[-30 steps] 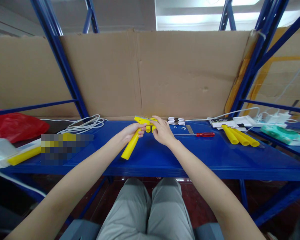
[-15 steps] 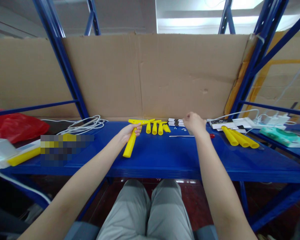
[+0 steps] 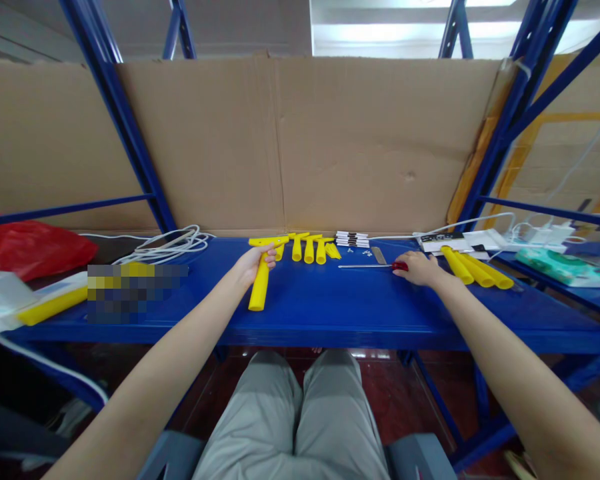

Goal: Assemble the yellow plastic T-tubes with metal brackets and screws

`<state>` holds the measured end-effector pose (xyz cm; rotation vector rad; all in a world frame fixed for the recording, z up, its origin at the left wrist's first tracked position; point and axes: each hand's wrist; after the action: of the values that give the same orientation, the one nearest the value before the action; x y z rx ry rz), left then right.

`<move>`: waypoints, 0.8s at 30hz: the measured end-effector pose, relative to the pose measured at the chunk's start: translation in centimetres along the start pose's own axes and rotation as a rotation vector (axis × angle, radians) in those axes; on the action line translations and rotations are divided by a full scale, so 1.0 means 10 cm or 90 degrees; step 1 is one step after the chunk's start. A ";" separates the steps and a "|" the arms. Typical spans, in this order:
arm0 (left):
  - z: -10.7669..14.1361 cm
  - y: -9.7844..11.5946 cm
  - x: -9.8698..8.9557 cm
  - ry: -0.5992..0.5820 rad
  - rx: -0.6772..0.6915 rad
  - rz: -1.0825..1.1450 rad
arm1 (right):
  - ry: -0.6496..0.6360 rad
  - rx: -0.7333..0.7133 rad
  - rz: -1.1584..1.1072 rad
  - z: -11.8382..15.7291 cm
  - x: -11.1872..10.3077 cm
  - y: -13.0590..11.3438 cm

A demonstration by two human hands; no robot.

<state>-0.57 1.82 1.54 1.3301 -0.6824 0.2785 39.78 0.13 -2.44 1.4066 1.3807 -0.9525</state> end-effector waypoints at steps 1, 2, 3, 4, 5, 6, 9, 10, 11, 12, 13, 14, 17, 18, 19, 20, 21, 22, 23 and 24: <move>0.00 0.00 0.00 0.000 -0.001 -0.003 | -0.026 0.002 0.007 0.02 0.00 -0.02; 0.01 0.00 0.00 0.001 -0.001 -0.007 | -0.048 0.005 0.012 0.03 0.00 -0.04; 0.01 0.01 0.00 0.001 -0.001 -0.011 | -0.060 0.006 0.015 0.05 0.01 -0.07; 0.01 0.01 0.00 0.002 0.000 -0.014 | -0.059 0.003 0.017 0.06 0.01 -0.08; 0.01 0.01 -0.01 0.003 0.001 -0.015 | -0.053 -0.005 0.018 0.08 0.02 -0.09; 0.01 0.02 -0.01 0.004 0.003 -0.015 | -0.044 -0.018 0.018 0.09 0.03 -0.10; 0.01 0.01 -0.01 0.002 0.005 -0.017 | 0.006 -0.072 0.012 0.10 0.03 -0.10; 0.01 0.00 -0.02 0.002 0.002 -0.020 | 0.038 -0.091 0.006 0.09 0.01 -0.10; 0.00 0.00 -0.02 0.001 -0.003 -0.024 | 0.079 -0.103 -0.003 0.08 -0.01 -0.11; 0.00 -0.01 -0.03 0.000 -0.010 -0.029 | 0.130 -0.109 -0.013 0.05 -0.05 -0.13; -0.01 -0.01 -0.03 0.000 -0.018 -0.034 | 0.185 -0.104 -0.023 0.01 -0.10 -0.17; -0.02 -0.01 -0.04 0.000 -0.025 -0.040 | 0.238 -0.090 -0.032 -0.04 -0.15 -0.22; -0.04 -0.02 -0.07 0.001 -0.042 -0.060 | 0.335 -0.042 -0.073 -0.23 -0.34 -0.47; -0.05 -0.02 -0.08 0.003 -0.045 -0.065 | 0.361 -0.030 -0.090 -0.30 -0.39 -0.57; -0.05 -0.02 -0.08 0.005 -0.048 -0.069 | 0.384 -0.021 -0.108 -0.37 -0.43 -0.68; -0.06 -0.02 -0.08 0.008 -0.052 -0.074 | 0.400 -0.019 -0.126 -0.43 -0.45 -0.79; -0.06 -0.02 -0.08 0.015 -0.057 -0.080 | 0.410 -0.024 -0.140 -0.48 -0.46 -0.89; -0.05 -0.02 -0.08 0.023 -0.063 -0.088 | 0.411 -0.035 -0.148 -0.51 -0.44 -0.99; -0.05 -0.02 -0.08 0.030 -0.069 -0.098 | 0.405 -0.049 -0.151 -0.53 -0.42 -1.07; -0.05 -0.03 -0.07 0.037 -0.076 -0.111 | 0.395 -0.066 -0.150 -0.53 -0.39 -1.13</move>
<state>-0.84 2.37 0.87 1.2534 -0.5233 0.1327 27.84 3.58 1.72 1.5519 2.0571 -0.5892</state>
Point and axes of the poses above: each hand's wrist, its own z-axis away from the middle knuckle, its own x-axis out of the palm, y = z × x, and after that the axes turned 5 degrees about -y, right-handed
